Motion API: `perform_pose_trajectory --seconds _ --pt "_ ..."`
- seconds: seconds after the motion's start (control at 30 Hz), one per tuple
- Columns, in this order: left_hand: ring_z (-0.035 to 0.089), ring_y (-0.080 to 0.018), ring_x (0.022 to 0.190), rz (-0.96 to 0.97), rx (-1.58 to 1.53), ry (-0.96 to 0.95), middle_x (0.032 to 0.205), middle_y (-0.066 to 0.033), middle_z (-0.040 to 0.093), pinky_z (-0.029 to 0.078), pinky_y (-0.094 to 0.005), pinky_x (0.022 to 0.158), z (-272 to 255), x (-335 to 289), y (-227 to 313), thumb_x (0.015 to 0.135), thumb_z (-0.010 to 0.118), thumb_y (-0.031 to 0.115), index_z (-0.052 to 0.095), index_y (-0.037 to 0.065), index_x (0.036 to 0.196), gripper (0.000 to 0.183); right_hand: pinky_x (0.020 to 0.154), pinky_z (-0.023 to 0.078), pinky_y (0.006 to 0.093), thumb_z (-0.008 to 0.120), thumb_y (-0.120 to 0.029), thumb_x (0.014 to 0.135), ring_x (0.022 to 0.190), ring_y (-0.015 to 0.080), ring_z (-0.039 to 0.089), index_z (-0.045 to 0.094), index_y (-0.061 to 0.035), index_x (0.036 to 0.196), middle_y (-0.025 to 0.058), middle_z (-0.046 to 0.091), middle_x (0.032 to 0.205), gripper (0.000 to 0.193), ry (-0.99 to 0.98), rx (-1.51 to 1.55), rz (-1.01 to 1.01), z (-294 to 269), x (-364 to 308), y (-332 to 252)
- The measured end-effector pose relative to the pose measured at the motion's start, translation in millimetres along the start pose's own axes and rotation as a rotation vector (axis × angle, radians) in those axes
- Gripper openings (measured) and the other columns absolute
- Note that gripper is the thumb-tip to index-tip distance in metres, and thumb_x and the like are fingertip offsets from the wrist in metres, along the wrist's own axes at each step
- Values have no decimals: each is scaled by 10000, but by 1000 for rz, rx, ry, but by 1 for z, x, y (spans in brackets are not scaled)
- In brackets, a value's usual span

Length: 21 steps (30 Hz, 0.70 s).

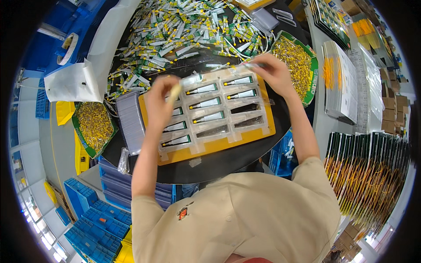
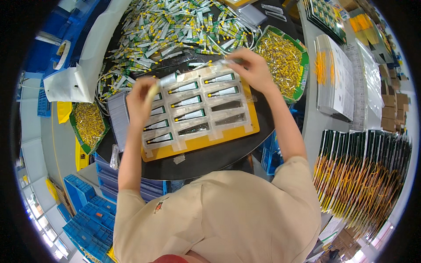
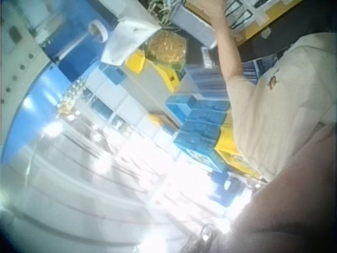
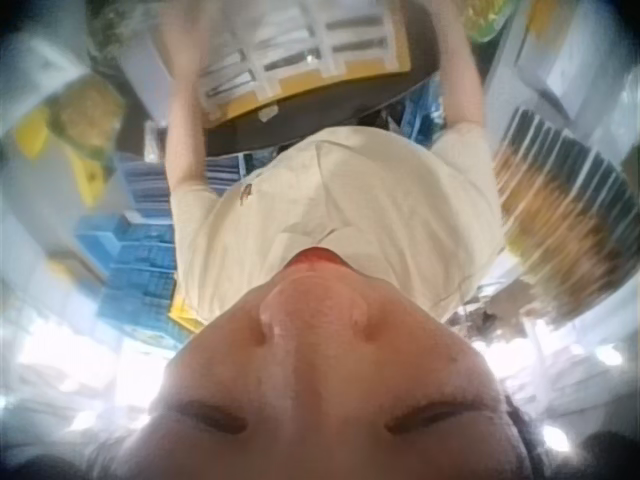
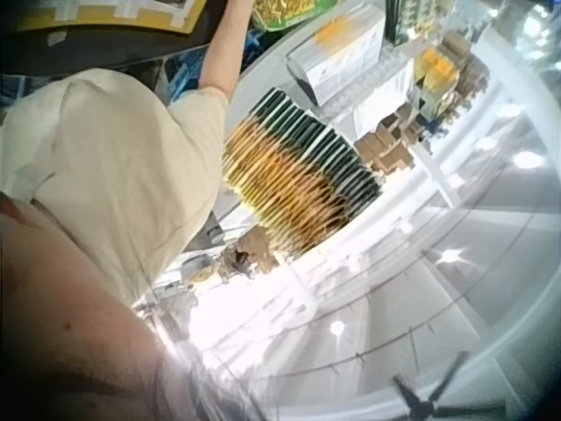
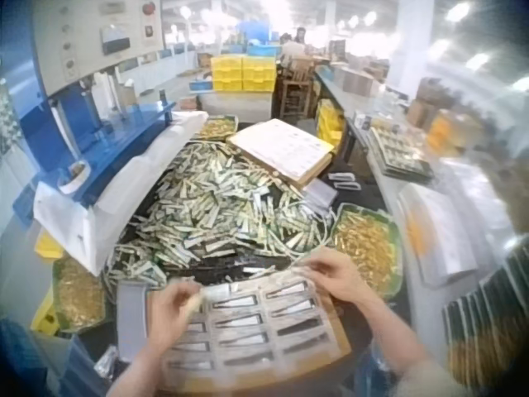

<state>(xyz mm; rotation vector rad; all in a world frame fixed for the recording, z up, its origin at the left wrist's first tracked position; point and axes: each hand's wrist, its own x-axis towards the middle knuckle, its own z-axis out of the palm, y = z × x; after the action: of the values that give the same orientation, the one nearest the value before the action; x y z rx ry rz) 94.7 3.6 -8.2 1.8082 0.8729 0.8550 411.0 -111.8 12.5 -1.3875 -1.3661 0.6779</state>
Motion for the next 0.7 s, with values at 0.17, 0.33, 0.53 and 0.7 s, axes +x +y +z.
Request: perform_pose_trajectory --seconds 0.17,0.33,0.53,0.7 --pt "637 -231 867 118 172 -224 976 -74 635 505 -298 763 19 -95 27 783 706 -5 692 17 942 161 774 513 282 689 -13 820 878 191 641 678 -25 1008 93 661 963 189 -102 -54 -46 18 -85 0" --pt "557 -213 902 386 458 -275 911 -27 612 454 -343 799 35 -99 26 676 683 16 716 90 932 269 673 518 290 681 -20 820 823 200 649 692 -47 1026 92 660 962 208 -125 -124 50 50 -94 8" --pt "560 -242 868 338 460 -394 889 -40 616 463 -346 778 35 -92 32 727 706 67 715 83 912 186 813 520 342 675 -20 772 932 214 643 701 -74 1028 48 676 1028 264 -110 -527 -322 21 -95 2" --pt "579 -330 940 358 445 -208 966 -129 642 481 -403 830 38 -13 10 697 581 -82 687 39 943 293 936 473 384 621 -73 750 1026 216 621 701 -114 936 12 686 1020 206 -158 -778 -491 23 -100 -5"
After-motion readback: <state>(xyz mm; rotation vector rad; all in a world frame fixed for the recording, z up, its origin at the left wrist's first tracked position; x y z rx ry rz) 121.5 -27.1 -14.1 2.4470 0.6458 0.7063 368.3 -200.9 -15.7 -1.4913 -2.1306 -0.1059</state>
